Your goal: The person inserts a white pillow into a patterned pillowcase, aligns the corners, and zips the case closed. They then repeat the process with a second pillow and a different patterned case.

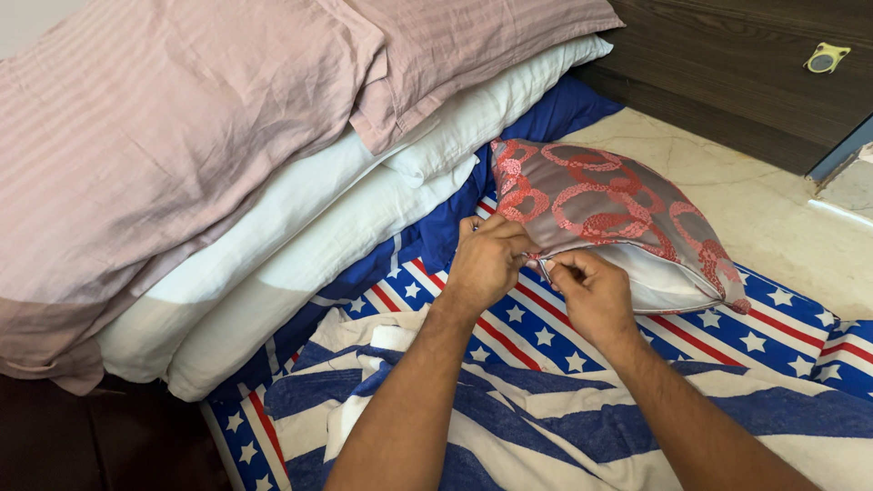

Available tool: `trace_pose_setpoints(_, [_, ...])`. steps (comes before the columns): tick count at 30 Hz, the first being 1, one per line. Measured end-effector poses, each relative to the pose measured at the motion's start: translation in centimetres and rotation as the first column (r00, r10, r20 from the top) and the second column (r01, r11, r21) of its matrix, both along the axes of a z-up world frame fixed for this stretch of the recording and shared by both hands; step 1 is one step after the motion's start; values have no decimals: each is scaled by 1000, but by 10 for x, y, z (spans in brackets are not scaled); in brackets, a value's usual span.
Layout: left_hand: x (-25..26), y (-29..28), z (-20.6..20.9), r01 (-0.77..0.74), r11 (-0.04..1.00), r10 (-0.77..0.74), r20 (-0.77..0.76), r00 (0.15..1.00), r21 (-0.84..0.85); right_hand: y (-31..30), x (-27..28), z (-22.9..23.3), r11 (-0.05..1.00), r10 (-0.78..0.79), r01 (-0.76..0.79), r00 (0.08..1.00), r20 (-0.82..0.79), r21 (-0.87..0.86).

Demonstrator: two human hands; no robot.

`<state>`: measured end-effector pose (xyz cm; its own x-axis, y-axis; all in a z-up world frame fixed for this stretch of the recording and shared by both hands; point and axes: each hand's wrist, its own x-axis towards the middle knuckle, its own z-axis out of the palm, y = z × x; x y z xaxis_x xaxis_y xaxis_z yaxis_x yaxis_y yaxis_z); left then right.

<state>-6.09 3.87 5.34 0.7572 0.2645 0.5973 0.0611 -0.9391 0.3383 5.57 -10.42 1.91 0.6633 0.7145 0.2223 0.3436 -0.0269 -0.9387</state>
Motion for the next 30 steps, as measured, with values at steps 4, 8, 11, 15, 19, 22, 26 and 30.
trace_pose_setpoints(4, [-2,1,0,-58,996,57,-7,998,-72,2,-1,6,1000,-12,12,1000,21,-7])
trace_pose_setpoints(8, [-3,2,4,-56,992,63,57,996,-112,3,-1,9,999,-26,27,999,36,-31])
trace_pose_setpoints(11, [-4,1,7,-62,987,69,42,997,-148,3,-1,10,1000,-20,21,998,65,-11])
trace_pose_setpoints(15, [-4,1,10,-85,980,87,-1,996,-178,2,-2,7,999,-46,46,995,89,2])
trace_pose_setpoints(19, [-3,2,6,-82,981,87,21,996,-176,2,2,-6,997,-71,70,991,116,8])
trace_pose_setpoints(22, [-8,12,4,-114,965,134,70,988,-236,-4,13,-18,990,-140,141,989,-49,21])
trace_pose_setpoints(26, [-20,32,11,-205,911,247,74,966,-359,-19,21,-15,997,-76,79,986,150,-15])
trace_pose_setpoints(30, [-12,22,16,-123,960,167,162,973,-250,-4,14,2,997,-43,28,980,193,77])
